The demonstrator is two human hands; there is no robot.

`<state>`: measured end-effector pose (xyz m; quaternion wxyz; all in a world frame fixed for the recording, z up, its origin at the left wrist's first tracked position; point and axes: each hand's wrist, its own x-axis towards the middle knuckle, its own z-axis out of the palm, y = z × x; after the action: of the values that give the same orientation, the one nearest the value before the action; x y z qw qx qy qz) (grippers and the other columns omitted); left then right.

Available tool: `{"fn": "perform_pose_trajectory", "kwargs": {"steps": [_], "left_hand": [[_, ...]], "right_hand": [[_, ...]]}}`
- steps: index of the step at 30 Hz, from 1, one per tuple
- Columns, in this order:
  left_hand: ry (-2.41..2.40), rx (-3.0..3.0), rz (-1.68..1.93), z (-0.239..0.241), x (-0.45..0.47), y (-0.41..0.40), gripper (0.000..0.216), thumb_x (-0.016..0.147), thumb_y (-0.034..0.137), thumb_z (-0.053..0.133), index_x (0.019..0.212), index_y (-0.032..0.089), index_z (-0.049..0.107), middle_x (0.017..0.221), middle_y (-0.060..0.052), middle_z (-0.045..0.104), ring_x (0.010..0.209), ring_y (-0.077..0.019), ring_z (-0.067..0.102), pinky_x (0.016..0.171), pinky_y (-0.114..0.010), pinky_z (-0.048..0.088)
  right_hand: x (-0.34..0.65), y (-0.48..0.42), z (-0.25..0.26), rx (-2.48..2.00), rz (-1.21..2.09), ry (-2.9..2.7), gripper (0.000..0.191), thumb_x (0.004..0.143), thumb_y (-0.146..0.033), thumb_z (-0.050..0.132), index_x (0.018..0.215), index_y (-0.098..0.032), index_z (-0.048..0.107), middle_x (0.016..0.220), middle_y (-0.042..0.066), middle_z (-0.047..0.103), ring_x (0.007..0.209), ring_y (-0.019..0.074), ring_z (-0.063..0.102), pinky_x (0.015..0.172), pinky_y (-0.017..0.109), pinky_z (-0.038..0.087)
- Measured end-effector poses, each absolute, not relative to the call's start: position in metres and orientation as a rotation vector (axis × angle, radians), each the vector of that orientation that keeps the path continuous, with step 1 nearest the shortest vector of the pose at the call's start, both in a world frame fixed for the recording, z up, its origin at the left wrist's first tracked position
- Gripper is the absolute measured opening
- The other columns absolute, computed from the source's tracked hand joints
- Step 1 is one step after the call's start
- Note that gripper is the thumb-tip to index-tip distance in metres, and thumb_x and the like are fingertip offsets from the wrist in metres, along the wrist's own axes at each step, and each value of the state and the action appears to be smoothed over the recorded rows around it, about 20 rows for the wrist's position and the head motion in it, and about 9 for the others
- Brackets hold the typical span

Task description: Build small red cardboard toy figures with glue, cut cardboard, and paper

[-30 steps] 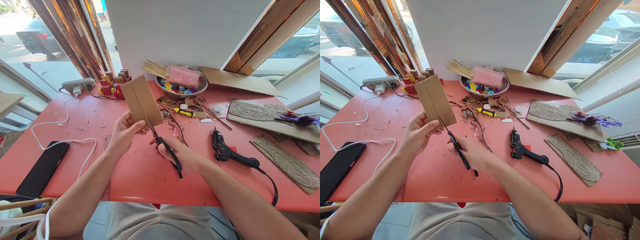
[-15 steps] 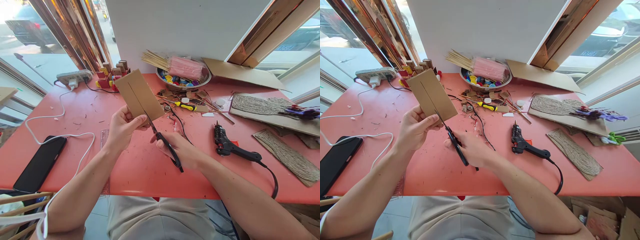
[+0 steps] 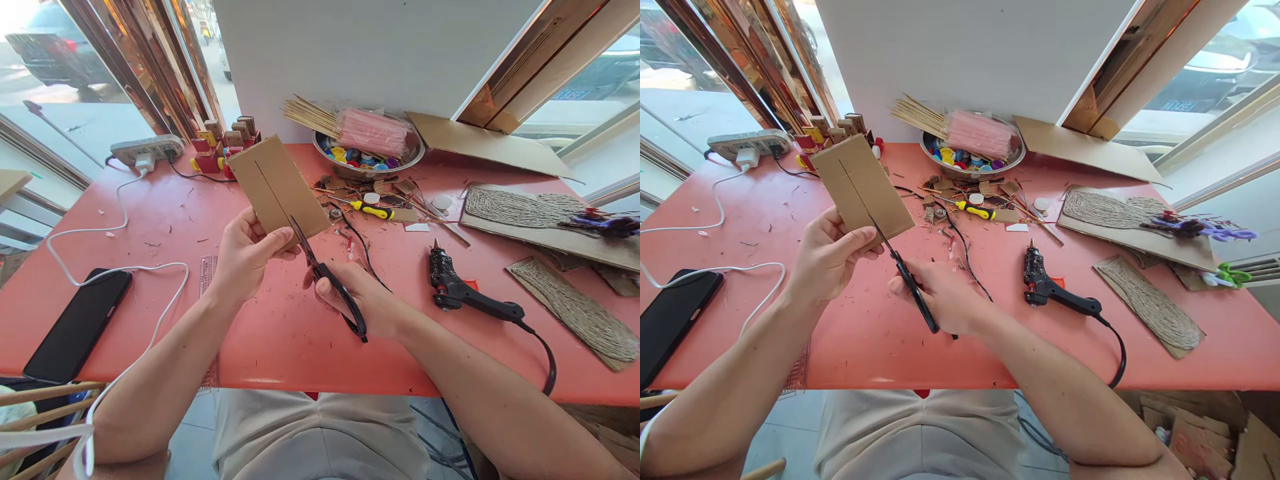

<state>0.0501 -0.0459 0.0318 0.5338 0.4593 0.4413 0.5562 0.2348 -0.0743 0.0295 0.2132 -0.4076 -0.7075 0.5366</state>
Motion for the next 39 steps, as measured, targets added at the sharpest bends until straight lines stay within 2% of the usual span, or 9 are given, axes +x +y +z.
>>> {"fn": "perform_pose_trajectory", "kwargs": {"steps": [9,17,27,33,36,39], "left_hand": [[1.045,1.109,1.324,0.0319,0.0494,-0.0463,0.034,0.058,0.032,0.087,0.081,0.021,0.066,0.071,0.001,0.075,0.056,-0.0158,0.073,0.048,-0.023,0.060],[1.033,1.113,1.332,0.0339,0.0497,-0.0476,0.030,0.059,0.030,0.086,0.079,0.020,0.066,0.068,0.002,0.074,0.054,-0.0146,0.071,0.047,-0.023,0.059],[1.029,1.116,1.334,0.0362,0.0486,-0.0482,0.028,0.059,0.029,0.087,0.076,0.021,0.066,0.065,0.003,0.071,0.053,-0.0150,0.071,0.046,-0.023,0.059],[1.048,1.172,1.332,0.0358,0.0455,-0.0482,0.032,0.065,0.041,0.089,0.078,0.022,0.067,0.062,0.002,0.070,0.056,-0.0195,0.074,0.047,-0.027,0.060],[1.062,1.219,1.339,0.0355,0.0422,-0.0466,0.035,0.073,0.050,0.086,0.076,0.022,0.065,0.059,0.000,0.068,0.055,-0.0214,0.074,0.042,-0.026,0.056],[1.057,1.268,1.307,0.0352,0.0409,-0.0450,0.035,0.075,0.049,0.084,0.073,0.021,0.063,0.055,0.000,0.066,0.049,-0.0202,0.071,0.037,-0.024,0.051]], "right_hand": [[0.2322,-0.0755,0.0290,-1.160,1.521,-1.897,0.081,0.076,-0.106,0.039,0.076,-0.025,0.043,0.065,-0.005,0.039,0.062,0.0128,0.035,0.058,0.028,0.028],[0.2297,-0.0772,0.0256,-1.215,1.522,-1.857,0.074,0.079,-0.098,0.048,0.069,-0.026,0.038,0.061,-0.006,0.033,0.057,0.0114,0.029,0.055,0.028,0.021],[0.2287,-0.0762,0.0266,-1.232,1.382,-1.961,0.070,0.086,-0.093,0.040,0.064,-0.027,0.037,0.054,-0.003,0.040,0.052,0.0130,0.035,0.051,0.029,0.025],[0.2287,-0.0783,0.0209,-1.196,1.377,-1.965,0.069,0.090,-0.091,0.037,0.066,-0.027,0.033,0.055,-0.003,0.039,0.052,0.0135,0.037,0.050,0.029,0.025],[0.2285,-0.0791,0.0217,-1.208,1.393,-1.941,0.070,0.089,-0.092,0.037,0.066,-0.027,0.033,0.056,-0.003,0.038,0.053,0.0132,0.036,0.051,0.029,0.024],[0.2294,-0.0786,0.0253,-1.187,1.457,-1.921,0.073,0.086,-0.097,0.038,0.067,-0.027,0.034,0.057,-0.004,0.037,0.055,0.0131,0.035,0.052,0.028,0.025]]}}
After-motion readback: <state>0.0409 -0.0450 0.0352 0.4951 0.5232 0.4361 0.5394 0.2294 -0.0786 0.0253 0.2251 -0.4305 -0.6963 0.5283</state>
